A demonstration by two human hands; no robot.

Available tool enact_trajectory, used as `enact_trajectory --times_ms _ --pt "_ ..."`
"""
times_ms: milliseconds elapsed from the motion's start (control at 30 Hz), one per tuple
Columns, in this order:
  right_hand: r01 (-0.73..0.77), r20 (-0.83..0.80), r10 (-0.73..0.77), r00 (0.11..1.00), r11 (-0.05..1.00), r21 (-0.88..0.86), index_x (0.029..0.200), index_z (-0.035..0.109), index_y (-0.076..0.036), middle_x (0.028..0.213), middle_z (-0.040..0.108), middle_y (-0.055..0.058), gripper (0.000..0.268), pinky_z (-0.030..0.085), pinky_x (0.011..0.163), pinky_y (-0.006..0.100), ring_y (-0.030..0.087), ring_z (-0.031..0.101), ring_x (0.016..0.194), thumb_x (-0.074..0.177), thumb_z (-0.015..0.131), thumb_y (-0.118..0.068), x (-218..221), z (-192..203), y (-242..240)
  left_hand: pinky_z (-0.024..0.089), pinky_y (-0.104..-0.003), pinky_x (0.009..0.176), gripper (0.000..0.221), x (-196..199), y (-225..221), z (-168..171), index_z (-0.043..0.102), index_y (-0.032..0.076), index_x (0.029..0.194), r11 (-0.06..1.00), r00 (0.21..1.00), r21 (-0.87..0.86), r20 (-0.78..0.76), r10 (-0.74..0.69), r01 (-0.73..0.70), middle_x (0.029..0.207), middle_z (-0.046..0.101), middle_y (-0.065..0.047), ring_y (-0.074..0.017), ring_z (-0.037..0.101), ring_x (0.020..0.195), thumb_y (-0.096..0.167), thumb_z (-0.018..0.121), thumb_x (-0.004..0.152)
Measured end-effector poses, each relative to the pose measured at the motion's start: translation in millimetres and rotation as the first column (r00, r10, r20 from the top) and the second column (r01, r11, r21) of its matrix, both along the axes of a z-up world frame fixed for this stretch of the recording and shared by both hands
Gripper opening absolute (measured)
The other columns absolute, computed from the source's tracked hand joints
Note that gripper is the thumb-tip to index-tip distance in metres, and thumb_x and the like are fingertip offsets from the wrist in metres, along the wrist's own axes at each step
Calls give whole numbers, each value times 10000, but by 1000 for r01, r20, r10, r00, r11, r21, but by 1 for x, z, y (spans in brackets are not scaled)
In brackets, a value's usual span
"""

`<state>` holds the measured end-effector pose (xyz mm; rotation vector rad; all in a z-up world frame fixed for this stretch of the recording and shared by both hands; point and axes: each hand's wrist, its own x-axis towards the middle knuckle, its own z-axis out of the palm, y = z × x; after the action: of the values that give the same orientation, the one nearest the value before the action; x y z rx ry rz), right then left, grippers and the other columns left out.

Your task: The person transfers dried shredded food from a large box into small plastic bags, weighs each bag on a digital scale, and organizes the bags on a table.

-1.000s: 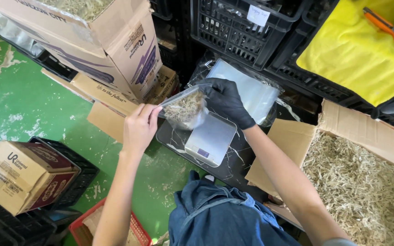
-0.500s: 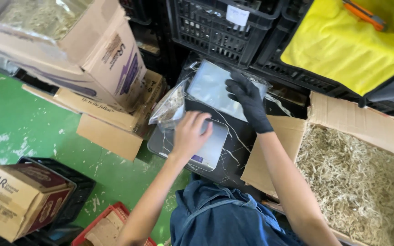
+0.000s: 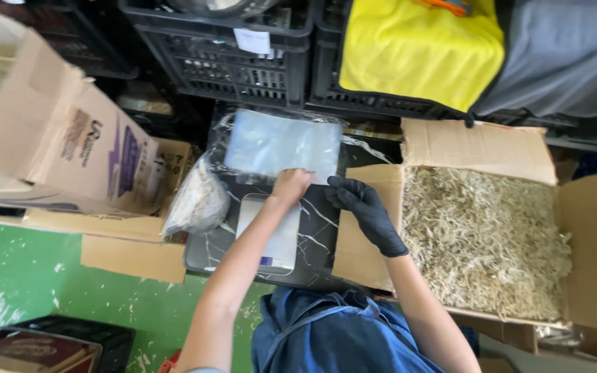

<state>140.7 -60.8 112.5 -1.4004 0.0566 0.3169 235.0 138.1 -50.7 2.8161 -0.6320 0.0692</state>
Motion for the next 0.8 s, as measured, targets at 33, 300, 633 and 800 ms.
enact_trajectory --times_ms 33,300,633,800 --pt "11 0 -11 1000 1000 -1 1324 662 24 1132 752 198 342 615 933 408 249 739 1049 1006 619 -94 1 -5 -5 593 -469 704 235 0 0 1 761 217 889 1000 1000 -1 0 -11 11 812 750 -58 -326 750 798 257 536 940" --pt "266 658 227 718 784 -561 1623 387 -192 1700 247 139 876 142 1272 532 403 130 1563 871 834 -240 28 40 -45 584 -373 820 99 -47 0 194 777 189 980 635 995 -769 -99 2 -78 847 778 -46 -253 751 895 163 682 970" --pt "323 483 -119 867 873 -365 1052 795 -23 979 794 153 158 599 922 349 226 730 1054 896 788 -40 -7 74 -25 605 -369 683 324 -109 -81 218 633 123 992 463 953 -850 -136 270 -252 857 704 -72 -254 746 797 354 825 870" --pt "224 655 226 721 819 -529 1288 684 29 1145 745 220 467 592 930 461 395 717 1043 849 793 -85 -37 98 -34 631 -331 740 79 -126 -109 227 676 41 1004 152 924 -923 -318 212 -353 916 758 -123 -204 750 853 113 679 971"
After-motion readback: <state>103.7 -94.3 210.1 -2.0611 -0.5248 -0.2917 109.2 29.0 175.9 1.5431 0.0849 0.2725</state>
